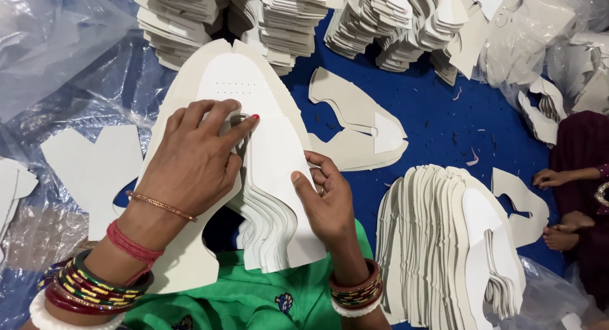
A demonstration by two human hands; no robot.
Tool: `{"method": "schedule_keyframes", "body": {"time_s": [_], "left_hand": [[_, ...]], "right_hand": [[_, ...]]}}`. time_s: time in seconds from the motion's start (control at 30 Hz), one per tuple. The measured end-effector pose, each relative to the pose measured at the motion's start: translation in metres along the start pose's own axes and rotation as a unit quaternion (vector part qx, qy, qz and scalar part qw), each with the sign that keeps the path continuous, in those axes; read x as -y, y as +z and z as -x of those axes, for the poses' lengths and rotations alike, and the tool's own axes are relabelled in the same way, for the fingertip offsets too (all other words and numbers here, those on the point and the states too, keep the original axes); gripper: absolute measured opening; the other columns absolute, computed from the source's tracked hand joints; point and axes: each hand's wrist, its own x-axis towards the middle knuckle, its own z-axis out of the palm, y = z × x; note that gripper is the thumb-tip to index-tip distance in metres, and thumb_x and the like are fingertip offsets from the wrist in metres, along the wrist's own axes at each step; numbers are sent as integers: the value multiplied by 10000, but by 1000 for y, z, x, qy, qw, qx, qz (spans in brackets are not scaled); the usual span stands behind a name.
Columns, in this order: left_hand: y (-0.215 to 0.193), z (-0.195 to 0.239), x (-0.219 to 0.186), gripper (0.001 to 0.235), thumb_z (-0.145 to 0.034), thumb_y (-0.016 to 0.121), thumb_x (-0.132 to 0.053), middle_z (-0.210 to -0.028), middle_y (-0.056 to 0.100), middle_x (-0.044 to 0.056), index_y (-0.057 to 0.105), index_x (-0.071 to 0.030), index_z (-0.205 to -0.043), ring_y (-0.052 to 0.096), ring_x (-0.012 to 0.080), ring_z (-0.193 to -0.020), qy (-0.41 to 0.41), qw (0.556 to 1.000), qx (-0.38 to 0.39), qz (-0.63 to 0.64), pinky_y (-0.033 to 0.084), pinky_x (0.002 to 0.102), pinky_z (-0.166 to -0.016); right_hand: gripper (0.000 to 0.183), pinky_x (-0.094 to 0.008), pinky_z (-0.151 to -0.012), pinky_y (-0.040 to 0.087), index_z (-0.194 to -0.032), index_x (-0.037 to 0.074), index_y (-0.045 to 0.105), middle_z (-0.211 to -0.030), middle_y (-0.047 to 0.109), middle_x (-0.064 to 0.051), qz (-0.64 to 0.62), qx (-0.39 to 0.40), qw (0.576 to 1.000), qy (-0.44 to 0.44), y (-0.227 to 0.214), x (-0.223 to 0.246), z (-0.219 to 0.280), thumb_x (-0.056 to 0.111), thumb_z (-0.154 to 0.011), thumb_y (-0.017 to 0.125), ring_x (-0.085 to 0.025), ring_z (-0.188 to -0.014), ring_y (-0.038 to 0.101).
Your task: The person organizes and stacks cut-out white shoe upper components into tidy piles.
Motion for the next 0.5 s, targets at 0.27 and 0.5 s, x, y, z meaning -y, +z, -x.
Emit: {"method": "schedule_keyframes", "body": {"time_s": [0.27, 0.5], "left_hand": [[4, 2, -3, 373, -918, 632, -183, -1355, 599, 118, 706, -108, -1276, 502, 307, -1284, -4, 1000, -4, -11, 398, 480, -1069], [1, 0, 0, 427, -878, 665, -211, -1338, 600, 126, 689, -90, -1287, 503, 329, -1262, 2, 1000, -14, 18, 394, 499, -1055]], "right_hand": [[467, -238, -775, 564, -1381, -21, 521, -1042, 769, -122, 7, -4, 1000, -14, 2, 0, 4, 112, -950, 643, -97, -906, 711], [466, -247, -813, 552, -1374, -31, 531, -1051, 767, -123, 3, 4, 999, -40, 0, -6, 6, 108, -948, 657, -102, -936, 707]]}}
